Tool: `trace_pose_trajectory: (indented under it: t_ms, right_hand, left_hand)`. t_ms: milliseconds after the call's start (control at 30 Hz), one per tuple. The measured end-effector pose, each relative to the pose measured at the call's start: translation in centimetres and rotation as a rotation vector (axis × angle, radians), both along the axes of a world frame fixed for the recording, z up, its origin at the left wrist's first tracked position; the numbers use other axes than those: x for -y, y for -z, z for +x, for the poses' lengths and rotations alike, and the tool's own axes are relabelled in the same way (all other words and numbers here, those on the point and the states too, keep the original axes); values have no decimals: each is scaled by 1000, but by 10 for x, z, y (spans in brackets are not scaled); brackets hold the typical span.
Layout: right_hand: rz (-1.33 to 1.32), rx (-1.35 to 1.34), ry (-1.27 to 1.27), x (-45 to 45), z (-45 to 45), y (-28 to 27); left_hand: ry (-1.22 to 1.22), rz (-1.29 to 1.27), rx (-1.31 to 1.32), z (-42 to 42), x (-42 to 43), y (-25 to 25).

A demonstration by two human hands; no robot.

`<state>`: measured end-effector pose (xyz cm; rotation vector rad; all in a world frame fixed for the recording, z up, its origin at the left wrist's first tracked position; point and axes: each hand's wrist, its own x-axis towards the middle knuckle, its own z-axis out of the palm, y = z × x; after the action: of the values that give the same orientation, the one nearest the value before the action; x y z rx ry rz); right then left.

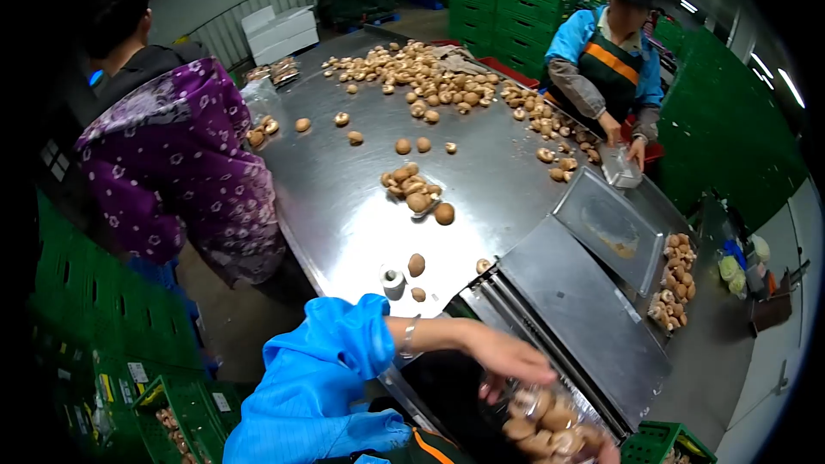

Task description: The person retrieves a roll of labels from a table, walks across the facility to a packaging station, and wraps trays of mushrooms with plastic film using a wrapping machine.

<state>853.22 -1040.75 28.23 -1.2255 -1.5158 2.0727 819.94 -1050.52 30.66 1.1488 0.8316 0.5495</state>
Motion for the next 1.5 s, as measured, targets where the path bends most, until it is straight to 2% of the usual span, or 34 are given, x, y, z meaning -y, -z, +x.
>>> trace_pose_trajectory:
  t_ms: [33,67,100,133,200,233,267,333,400,467,533,567,600,633,667,700,733,767,833,900,1000,1067,1100,1133,1167,1200,1267,1333,1367,1400,1467,1500]
  right_hand:
    - [-33,10,-24,19,9,3]
    - [-65,20,-45,38,11,4]
    - [-110,199,-49,56,3,1]
    - [-155,263,-100,52,8,26]
    - [-217,244,-135,64,-1,41]
    - [-212,447,-165,72,-7,27]
    - [-239,405,20,86,-1,34]
    - [-184,398,171,117,1,31]
    - [-63,370,277,132,9,36]
    - [56,367,318,138,22,45]
    - [144,389,299,147,27,66]
    - [183,425,282,152,28,80]
    - [207,439,264,154,25,89]
    - [235,443,255,157,21,97]
    - [251,452,244,157,17,103]
    - [260,458,238,158,13,107]
    - [271,472,232,157,11,109]
    - [276,472,219,157,9,112]
    - [269,457,205,157,4,114]
    - [258,429,201,156,4,115]
    - [173,354,201,153,6,105]
    - [67,262,235,157,14,87]
    - [4,211,233,158,21,73]
    - [-61,147,229,163,29,58]
    - [-123,65,205,168,35,42]
    - [-171,-46,203,175,40,27]
    - [-257,-398,285,172,56,16]
    - [-371,-914,519,135,85,38]
    - [-352,-895,875,115,80,-4]
    - [-284,-1048,952,88,105,-15]
    - [104,-836,1066,59,174,-42]
    - [144,-845,978,43,219,-48]
  left_hand:
    - [31,-48,82,-2,20,7]
    - [-13,-229,137,-5,36,23]
    - [-4,-243,150,-8,48,49]
    - [3,-259,170,-11,58,79]
    - [-107,-178,77,-15,69,136]
    - [-364,-308,295,-9,76,138]
    - [-532,-339,336,1,81,137]
    - [-769,-157,206,26,87,124]
    - [-1018,116,-112,48,84,121]
    - [-1252,-102,84,59,84,131]
    - [-1292,-257,417,52,115,125]
    - [-1328,-335,381,49,136,107]
    - [-1286,-359,426,47,161,114]
    - [-1332,-497,408,53,180,115]
    - [-1384,-739,313,66,193,137]
    - [-1272,-918,488,75,200,157]
    - [-1179,-772,453,97,206,191]
    - [-920,-899,437,110,195,214]
    - [-784,-501,540,124,167,162]
    - [-633,-606,850,137,155,152]
    - [-465,-490,1067,146,149,166]
    - [-631,-470,897,140,133,122]
    - [-680,-317,786,118,129,64]
    - [-768,-485,933,128,117,84]
    - [-604,-519,1127,117,112,66]
    - [-551,-343,1079,124,107,66]
    - [-578,95,432,148,95,34]
    - [-526,149,512,177,63,18]
    - [-362,300,436,188,48,8]
    - [-225,468,367,200,36,5]
    - [-125,561,300,226,22,0]
    - [-126,549,235,228,14,8]
